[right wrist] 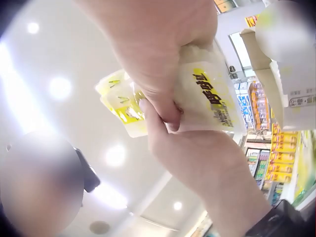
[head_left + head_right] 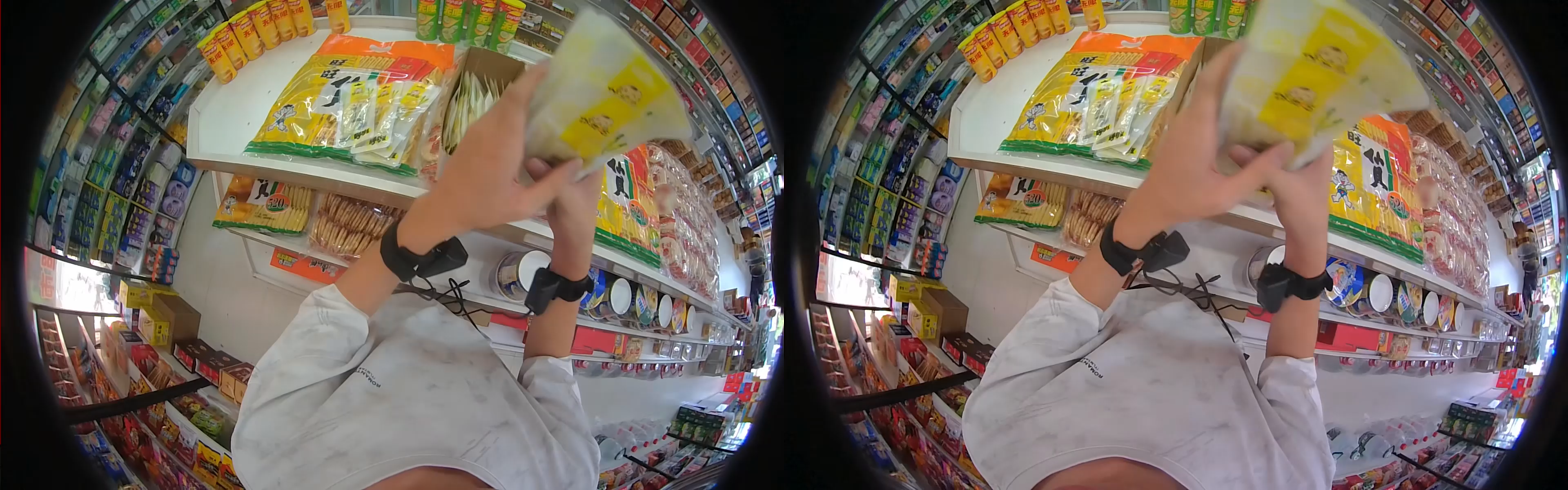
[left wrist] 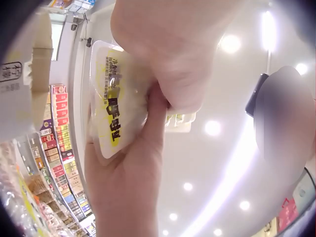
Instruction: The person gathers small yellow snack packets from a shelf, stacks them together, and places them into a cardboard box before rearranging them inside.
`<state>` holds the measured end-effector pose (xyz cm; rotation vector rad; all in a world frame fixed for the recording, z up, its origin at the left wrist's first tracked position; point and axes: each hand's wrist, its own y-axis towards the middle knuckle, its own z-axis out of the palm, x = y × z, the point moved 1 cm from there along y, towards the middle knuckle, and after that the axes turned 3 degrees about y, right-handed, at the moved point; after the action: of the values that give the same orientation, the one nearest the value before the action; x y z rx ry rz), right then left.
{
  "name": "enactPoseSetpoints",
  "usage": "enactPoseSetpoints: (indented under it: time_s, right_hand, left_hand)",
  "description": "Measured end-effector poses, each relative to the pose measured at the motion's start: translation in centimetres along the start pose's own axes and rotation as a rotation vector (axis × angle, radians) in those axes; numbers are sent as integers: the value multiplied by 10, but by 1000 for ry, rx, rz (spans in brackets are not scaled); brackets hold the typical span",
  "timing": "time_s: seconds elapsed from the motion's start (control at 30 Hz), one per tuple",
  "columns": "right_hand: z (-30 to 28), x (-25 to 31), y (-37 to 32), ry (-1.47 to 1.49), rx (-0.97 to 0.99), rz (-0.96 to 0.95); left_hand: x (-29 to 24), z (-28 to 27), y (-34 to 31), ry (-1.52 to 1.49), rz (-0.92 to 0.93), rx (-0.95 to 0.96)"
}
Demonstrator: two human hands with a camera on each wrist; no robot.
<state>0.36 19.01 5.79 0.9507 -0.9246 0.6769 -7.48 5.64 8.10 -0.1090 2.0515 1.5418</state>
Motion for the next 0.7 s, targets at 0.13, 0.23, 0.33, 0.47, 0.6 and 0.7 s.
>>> enactPoseSetpoints:
  time_s: [0.13,0.23,0.33,0.47,0.6,0.7]
  right_hand:
    - [-13,-19,-15,99,-128,39]
    - [-21,-27,-28,61,-237,63]
    - [-46,-33,-44,-50,-344,45]
    - [-85,-43,-43,-207,-503,-23]
    - [-111,-71,-37,-290,-593,-80]
    - [-109,-79,-33,-345,-602,-144]
  left_hand:
    - [-4,12,-13,240,-20,52]
    - [-2,13,-16,306,-27,13]
    - [10,-22,-17,304,-71,-58]
    - [57,-84,-26,355,-403,-244]
    - [161,-99,-77,1088,-691,23]
    - [185,-100,-98,1233,-862,319]
